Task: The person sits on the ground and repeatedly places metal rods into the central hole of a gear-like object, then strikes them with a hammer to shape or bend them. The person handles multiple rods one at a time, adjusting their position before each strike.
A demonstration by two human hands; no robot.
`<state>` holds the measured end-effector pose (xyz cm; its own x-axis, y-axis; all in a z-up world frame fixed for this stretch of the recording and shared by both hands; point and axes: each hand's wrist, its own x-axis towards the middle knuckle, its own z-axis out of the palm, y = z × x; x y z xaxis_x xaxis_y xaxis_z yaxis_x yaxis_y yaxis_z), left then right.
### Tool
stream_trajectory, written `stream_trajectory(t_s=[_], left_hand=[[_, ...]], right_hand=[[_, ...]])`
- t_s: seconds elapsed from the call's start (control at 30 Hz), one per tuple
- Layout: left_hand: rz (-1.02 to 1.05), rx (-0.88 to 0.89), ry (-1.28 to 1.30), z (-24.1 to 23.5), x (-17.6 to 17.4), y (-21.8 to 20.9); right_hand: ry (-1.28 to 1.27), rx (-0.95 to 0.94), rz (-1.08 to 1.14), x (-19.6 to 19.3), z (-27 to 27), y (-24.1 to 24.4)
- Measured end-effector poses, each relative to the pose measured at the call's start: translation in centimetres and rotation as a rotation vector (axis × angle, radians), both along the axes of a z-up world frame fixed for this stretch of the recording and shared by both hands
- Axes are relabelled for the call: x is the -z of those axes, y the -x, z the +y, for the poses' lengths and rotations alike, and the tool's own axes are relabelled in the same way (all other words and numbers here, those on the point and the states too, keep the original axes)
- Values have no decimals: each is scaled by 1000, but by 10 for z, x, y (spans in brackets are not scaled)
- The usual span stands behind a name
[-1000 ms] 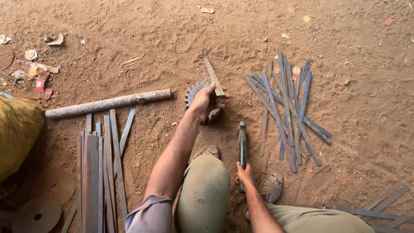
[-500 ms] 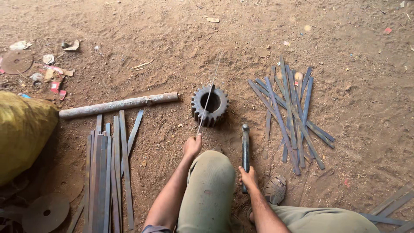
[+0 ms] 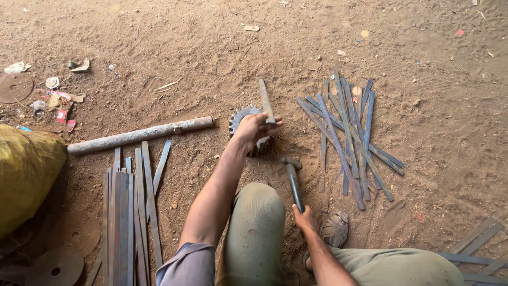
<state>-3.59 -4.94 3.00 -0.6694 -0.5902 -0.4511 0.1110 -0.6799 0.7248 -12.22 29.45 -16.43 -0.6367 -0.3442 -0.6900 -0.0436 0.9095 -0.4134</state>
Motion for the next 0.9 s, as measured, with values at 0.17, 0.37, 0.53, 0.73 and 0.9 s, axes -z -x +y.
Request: stream_trajectory(t_s=[0.17, 0.37, 0.53, 0.73, 0.9], left_hand=[[83, 19, 11, -6, -13, 14], [44, -54, -83, 3, -23, 16], [-86, -138, -262, 2, -22, 18], [-490, 209, 63, -7, 91, -13], [-972, 42, 1156, 71, 194, -78]], right_hand=[[275, 374, -470, 1, 3, 4], [392, 662, -776, 3, 5, 11], [323, 578, -657, 6, 5, 12], [450, 473, -411, 10, -2, -5], [549, 159, -104, -36, -28, -16]])
